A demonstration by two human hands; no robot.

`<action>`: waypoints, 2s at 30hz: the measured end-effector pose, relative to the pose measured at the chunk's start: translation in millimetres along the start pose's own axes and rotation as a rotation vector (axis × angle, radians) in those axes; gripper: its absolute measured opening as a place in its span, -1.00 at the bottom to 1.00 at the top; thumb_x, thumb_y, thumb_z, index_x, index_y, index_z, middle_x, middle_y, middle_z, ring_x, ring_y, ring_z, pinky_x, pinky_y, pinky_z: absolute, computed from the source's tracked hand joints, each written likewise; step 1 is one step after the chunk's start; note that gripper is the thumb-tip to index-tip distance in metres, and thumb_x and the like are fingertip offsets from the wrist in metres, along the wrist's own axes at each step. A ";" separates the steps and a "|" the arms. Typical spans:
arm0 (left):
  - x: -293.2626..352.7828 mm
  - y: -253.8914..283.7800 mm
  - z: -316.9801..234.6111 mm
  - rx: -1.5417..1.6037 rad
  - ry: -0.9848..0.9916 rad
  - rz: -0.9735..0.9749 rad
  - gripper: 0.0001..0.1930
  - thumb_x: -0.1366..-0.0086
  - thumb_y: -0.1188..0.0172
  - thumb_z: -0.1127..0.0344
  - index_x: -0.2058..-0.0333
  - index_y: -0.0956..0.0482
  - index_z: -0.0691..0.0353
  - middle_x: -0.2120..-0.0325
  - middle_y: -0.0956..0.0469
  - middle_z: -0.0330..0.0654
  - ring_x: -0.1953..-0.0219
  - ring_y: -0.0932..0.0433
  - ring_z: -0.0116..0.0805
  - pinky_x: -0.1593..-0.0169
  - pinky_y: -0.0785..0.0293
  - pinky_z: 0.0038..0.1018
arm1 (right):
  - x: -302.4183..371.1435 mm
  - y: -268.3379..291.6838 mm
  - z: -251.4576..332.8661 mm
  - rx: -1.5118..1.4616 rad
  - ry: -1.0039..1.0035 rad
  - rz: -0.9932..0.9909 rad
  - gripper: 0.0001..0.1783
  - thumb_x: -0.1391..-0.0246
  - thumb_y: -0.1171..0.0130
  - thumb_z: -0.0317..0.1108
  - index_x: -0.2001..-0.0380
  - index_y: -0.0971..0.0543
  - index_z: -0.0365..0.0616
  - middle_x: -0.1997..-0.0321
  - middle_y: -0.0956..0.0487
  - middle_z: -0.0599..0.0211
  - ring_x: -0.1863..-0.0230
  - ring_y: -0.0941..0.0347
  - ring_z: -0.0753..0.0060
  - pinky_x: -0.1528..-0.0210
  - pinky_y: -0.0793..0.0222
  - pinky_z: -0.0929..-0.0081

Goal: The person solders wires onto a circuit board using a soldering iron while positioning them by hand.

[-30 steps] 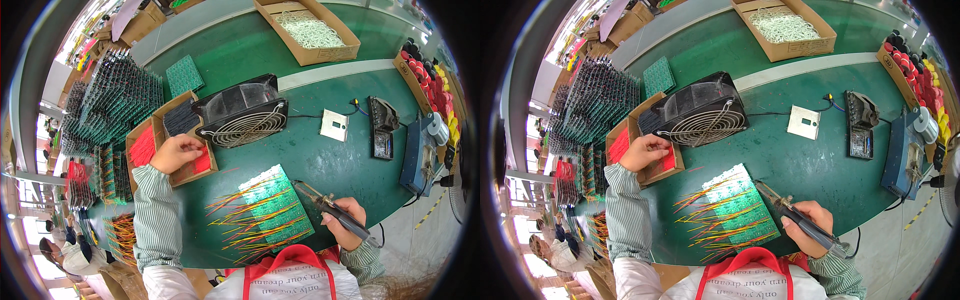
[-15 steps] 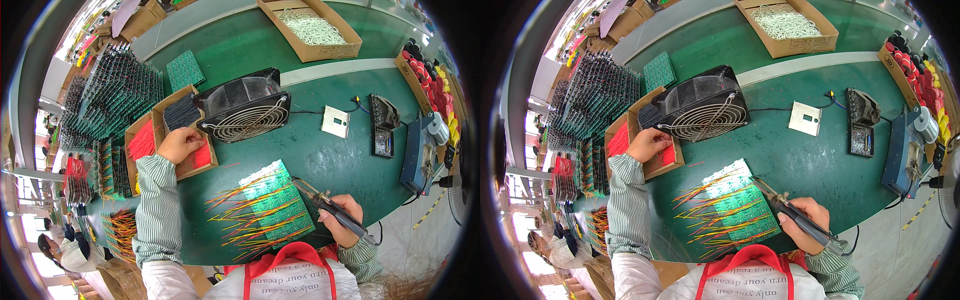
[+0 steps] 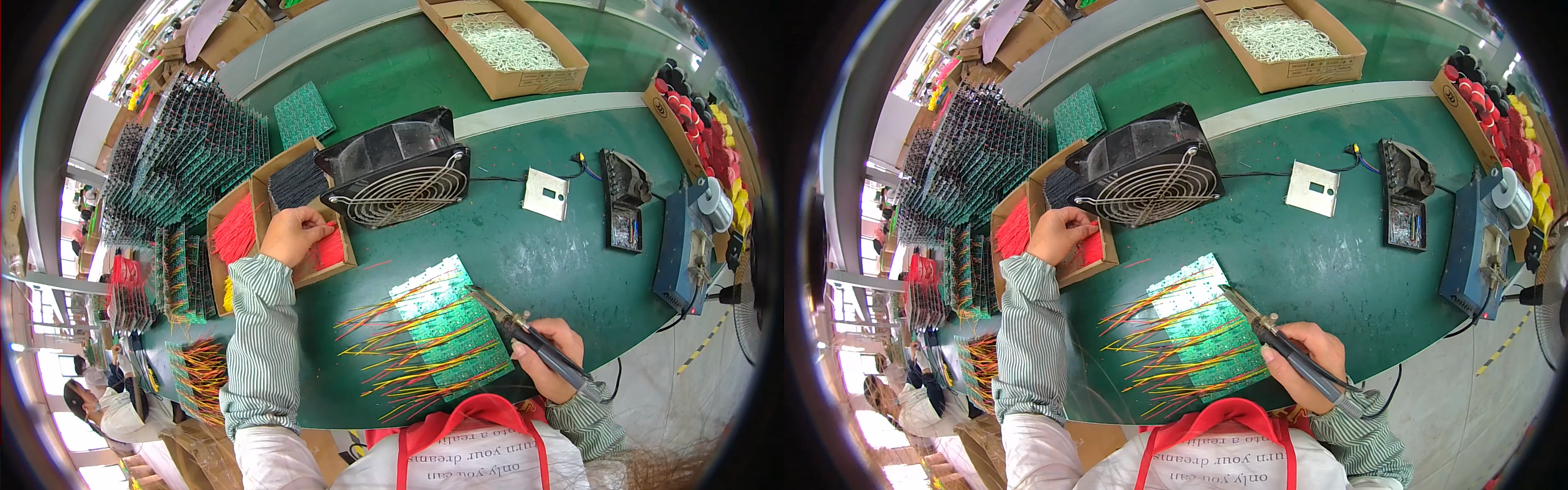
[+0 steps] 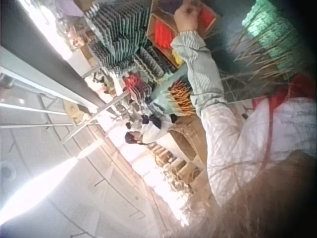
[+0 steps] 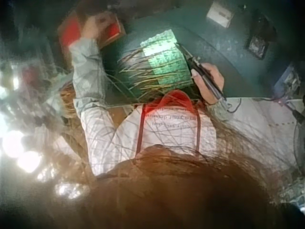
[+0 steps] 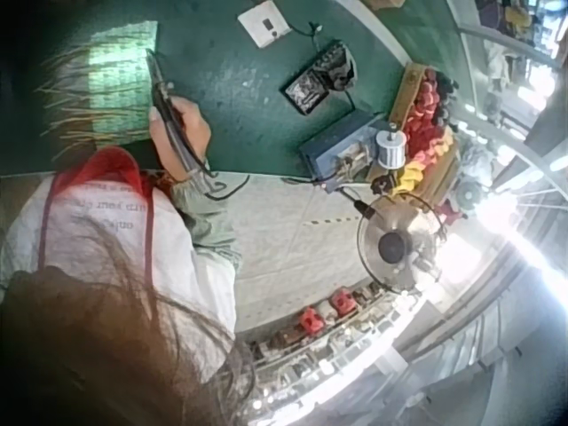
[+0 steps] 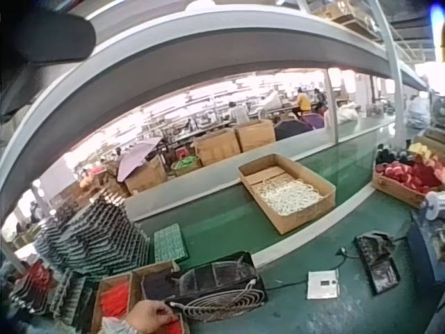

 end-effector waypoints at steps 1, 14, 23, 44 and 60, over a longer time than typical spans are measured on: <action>0.5 -1.6 -1.1 0.000 -0.002 0.002 -0.81 -0.09 -0.33 0.31 0.46 -0.59 0.33 0.60 -0.55 -0.15 0.51 -0.52 -0.39 0.35 -0.44 -0.46 | -1.4 -1.0 7.2 0.039 0.048 -0.004 -0.70 0.05 -0.33 -0.38 0.27 -0.47 -0.23 0.48 -0.56 0.30 0.53 -0.45 0.59 0.48 -0.35 0.62; 4.2 5.2 23.9 0.547 0.051 -0.205 -0.87 -0.23 -0.21 0.43 0.25 -0.59 0.32 0.44 -0.59 -0.27 0.45 -0.54 -0.56 0.43 -0.47 -0.67 | 4.8 -14.5 9.7 0.071 0.172 0.075 -0.68 0.07 -0.33 -0.39 0.23 -0.47 -0.18 0.34 -0.57 0.16 0.48 -0.49 0.33 0.42 -0.39 0.46; -0.6 -2.6 37.2 0.518 0.105 -0.234 -0.87 -0.20 -0.24 0.43 0.27 -0.62 0.32 0.46 -0.61 -0.29 0.46 -0.54 -0.58 0.42 -0.47 -0.66 | 6.4 -20.1 17.6 0.153 0.284 0.099 -0.63 0.09 -0.35 -0.36 0.22 -0.45 -0.21 0.30 -0.56 0.07 0.39 -0.53 0.11 0.35 -0.44 0.33; 44.9 20.3 8.9 0.698 -0.023 -0.339 -0.84 -0.26 -0.18 0.44 0.21 -0.58 0.38 0.38 -0.61 -0.20 0.35 -0.59 -0.47 0.22 -0.52 -0.60 | 20.8 -26.2 35.5 0.307 0.432 0.156 -0.56 0.15 -0.40 -0.36 0.18 -0.46 -0.19 0.25 -0.53 0.07 0.42 -0.53 0.14 0.40 -0.48 0.39; 167.3 -113.0 -190.4 0.328 -0.511 0.397 -0.86 -0.15 -0.28 0.39 0.32 -0.64 0.29 0.47 -0.63 -0.12 0.41 -0.63 -0.34 0.33 -0.50 -0.50 | -19.6 -13.7 43.1 -0.053 0.143 0.069 -0.62 0.03 -0.31 -0.23 0.20 -0.46 -0.20 0.30 -0.53 0.15 0.36 -0.50 0.18 0.30 -0.41 0.38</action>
Point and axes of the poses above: each hand's wrist, its own x-axis away from the middle knuckle, its own y-axis out of the back of the hand, z = x × y, the point moved 10 cm from there along -x, towards the middle knuckle
